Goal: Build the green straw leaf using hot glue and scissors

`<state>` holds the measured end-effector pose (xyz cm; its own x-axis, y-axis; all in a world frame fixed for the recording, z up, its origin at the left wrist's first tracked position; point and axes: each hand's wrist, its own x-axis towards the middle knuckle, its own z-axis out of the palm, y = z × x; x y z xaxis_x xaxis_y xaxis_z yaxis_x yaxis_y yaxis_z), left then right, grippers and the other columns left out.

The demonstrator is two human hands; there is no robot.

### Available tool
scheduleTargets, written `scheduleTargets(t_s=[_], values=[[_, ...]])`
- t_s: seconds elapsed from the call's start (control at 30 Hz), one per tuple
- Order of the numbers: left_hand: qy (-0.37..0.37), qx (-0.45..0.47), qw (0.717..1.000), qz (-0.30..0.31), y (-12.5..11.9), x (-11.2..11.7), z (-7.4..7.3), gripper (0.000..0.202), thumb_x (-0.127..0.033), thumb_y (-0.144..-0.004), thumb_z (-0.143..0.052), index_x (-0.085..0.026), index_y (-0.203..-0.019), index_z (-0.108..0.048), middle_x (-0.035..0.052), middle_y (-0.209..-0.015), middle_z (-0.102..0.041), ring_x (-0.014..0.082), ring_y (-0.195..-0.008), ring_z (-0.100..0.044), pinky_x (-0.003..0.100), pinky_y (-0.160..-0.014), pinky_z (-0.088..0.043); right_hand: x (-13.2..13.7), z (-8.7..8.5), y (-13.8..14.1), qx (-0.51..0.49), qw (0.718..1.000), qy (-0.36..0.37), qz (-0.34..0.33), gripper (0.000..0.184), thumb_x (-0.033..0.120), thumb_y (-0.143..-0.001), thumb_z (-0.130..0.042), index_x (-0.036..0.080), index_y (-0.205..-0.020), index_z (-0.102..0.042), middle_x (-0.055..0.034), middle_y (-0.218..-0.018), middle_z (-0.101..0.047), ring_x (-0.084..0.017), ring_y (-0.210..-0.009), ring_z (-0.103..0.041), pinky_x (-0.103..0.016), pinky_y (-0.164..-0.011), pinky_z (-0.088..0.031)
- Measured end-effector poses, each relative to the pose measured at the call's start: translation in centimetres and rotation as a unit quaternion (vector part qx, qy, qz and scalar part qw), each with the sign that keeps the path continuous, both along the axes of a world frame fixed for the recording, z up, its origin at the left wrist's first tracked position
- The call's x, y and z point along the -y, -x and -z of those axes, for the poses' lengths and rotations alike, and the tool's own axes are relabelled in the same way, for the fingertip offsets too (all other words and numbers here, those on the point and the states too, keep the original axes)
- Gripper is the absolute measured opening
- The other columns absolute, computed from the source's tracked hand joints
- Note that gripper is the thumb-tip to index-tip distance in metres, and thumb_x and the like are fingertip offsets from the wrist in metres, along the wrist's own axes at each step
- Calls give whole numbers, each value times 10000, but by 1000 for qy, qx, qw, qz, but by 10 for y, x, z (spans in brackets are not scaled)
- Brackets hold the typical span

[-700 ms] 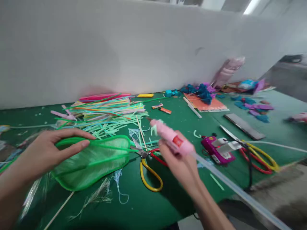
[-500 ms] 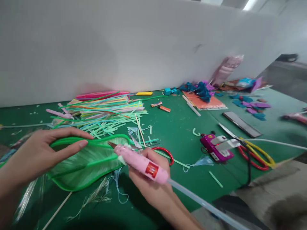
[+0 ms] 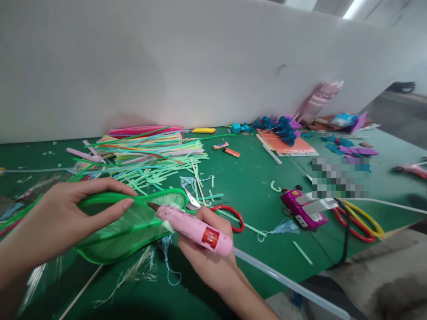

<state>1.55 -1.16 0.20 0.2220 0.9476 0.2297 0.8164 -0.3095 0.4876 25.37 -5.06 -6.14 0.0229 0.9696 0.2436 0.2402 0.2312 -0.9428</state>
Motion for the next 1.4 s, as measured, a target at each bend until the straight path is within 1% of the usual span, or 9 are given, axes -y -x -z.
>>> scheduleTargets(t_s=[0.1,0.2,0.3,0.53,0.67,0.8,0.97,1.13,1.4], values=[[-90,-58,994,2,-5,5,4,245,-509,-884,-619,-290,-903,-725,-70,-663,-694,132,-443,-545,279,-442,-404,0,-1,-5,-20,999,-16,20,271,216,-778,-675,245,-618,-458,68,-554,-466,-99,-477,-378,-247,-440,-317],[-210,-156,964,41,-8,13,8,285,-456,-962,-549,-239,-1057,-708,37,-921,-740,243,-768,-697,365,-641,-521,1,4,-10,-27,999,2,44,270,251,-789,-695,242,-626,-480,60,-568,-493,-109,-495,-424,-249,-462,-362],[-262,-231,934,71,-11,21,12,359,-425,-987,-516,-186,-1202,-675,120,-1014,-710,348,-929,-660,519,-774,-539,4,12,-16,-45,997,24,59,263,280,-797,-697,248,-647,-483,60,-563,-481,-121,-509,-427,-252,-470,-367],[-335,-219,911,-98,-30,38,28,357,-537,-865,-674,-200,-983,-700,159,-1007,-630,439,-1087,-592,759,-1030,-428,8,7,-17,-33,999,5,35,291,254,-817,-680,250,-633,-454,62,-556,-472,-117,-509,-429,-252,-478,-369],[-335,-247,899,-137,-44,41,35,369,-549,-816,-720,-204,-939,-674,195,-1108,-596,531,-1234,-507,868,-1050,-287,8,4,-17,-31,998,-29,40,244,205,-800,-678,241,-651,-488,60,-581,-517,-112,-517,-469,-240,-493,-403],[-320,-231,908,-142,-45,42,36,341,-525,-826,-706,-215,-962,-667,186,-1121,-613,520,-1264,-510,849,-1055,-318,7,4,-22,-15,999,-27,24,215,196,-781,-677,230,-654,-507,52,-604,-535,-107,-522,-464,-236,-484,-384],[-242,-187,941,-142,-40,44,37,329,-508,-886,-609,-250,-1090,-627,162,-1229,-617,515,-1299,-509,813,-1102,-321,-5,-7,-29,11,998,8,-66,266,246,-733,-695,236,-628,-451,64,-558,-457,-101,-496,-380,-244,-451,-306],[-288,-184,928,-150,-36,39,45,340,-541,-884,-547,-287,-1097,-623,169,-1183,-675,528,-1222,-563,851,-982,-413,-16,-10,-24,54,993,-16,-102,234,215,-681,-644,238,-615,-421,67,-552,-452,-95,-483,-377,-244,-460,-294],[-224,-201,946,-123,-38,47,30,344,-466,-889,-609,-208,-1111,-656,210,-1167,-621,536,-1274,-522,862,-1051,-348,-20,-8,-11,60,993,-29,-97,240,233,-691,-630,234,-596,-410,82,-524,-434,-76,-464,-371,-218,-439,-288]])
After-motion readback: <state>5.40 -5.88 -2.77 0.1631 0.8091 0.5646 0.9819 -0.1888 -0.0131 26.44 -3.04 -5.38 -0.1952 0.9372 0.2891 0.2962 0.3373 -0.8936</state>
